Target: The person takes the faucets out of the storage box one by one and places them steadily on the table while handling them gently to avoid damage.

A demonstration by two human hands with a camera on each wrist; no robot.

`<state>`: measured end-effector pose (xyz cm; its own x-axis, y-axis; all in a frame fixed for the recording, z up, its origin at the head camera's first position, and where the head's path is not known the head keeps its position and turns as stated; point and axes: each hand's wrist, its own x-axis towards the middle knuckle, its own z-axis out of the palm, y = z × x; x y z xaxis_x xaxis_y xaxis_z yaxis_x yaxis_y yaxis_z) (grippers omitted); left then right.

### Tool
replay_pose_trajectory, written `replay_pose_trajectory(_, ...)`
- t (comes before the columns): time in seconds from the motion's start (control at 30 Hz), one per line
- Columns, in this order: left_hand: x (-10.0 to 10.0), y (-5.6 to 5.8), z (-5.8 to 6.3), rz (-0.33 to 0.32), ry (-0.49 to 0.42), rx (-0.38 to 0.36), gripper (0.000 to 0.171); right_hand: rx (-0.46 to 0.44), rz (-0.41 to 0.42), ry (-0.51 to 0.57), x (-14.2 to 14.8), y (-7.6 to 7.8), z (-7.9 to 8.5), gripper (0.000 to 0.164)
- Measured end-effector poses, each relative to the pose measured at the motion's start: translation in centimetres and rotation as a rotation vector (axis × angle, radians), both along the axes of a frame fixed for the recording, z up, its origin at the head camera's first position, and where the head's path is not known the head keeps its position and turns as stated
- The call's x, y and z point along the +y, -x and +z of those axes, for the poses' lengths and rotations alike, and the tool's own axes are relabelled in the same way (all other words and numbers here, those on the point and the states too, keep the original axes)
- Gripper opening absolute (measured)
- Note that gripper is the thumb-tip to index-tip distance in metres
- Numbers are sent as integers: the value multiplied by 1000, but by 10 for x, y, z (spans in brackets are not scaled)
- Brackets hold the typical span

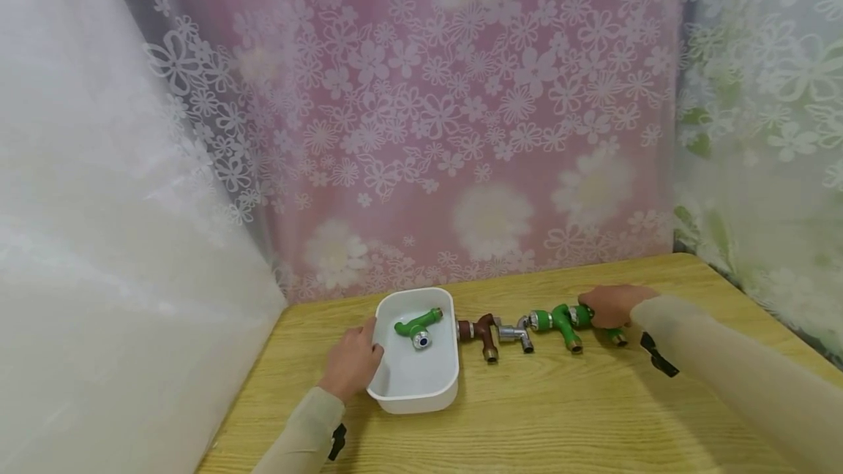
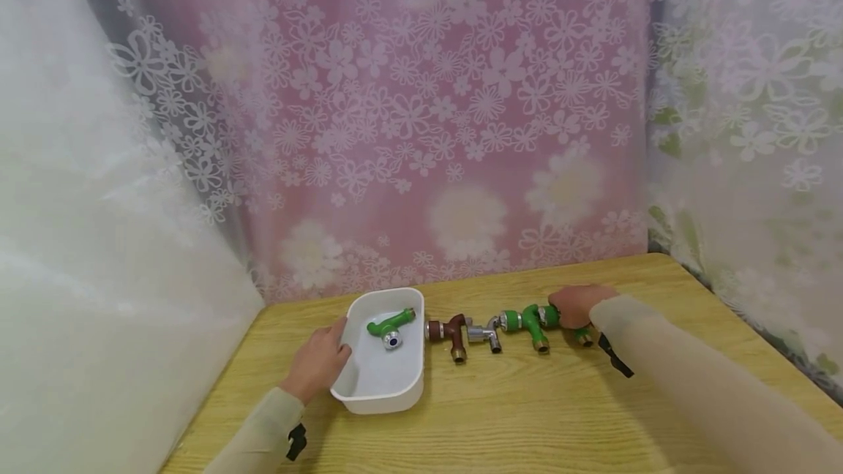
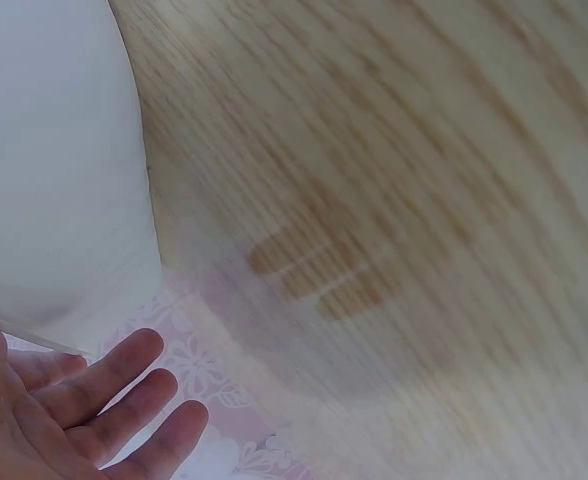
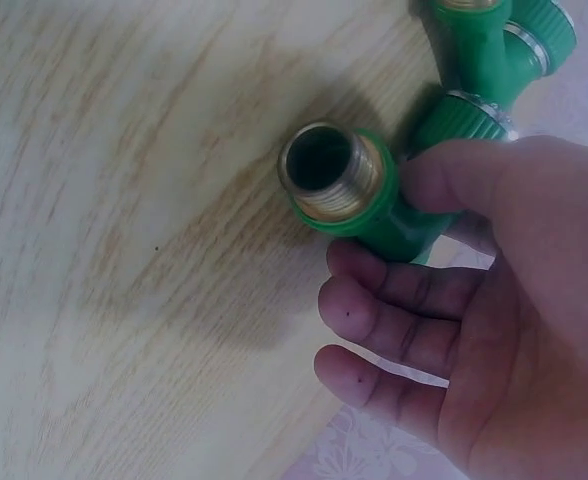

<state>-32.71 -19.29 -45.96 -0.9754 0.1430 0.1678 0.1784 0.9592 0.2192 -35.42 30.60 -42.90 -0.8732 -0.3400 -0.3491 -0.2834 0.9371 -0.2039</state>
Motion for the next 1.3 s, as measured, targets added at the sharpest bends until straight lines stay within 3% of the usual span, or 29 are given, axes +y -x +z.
replay_pose_trajectory(0.73,0,1,-2,16,1,1,56,62,15,-62,-2,0,2,49)
replay_pose_trajectory(1.3,2,0,2,15,-2,-9,57,204,85,-149,-24,-3,27,40)
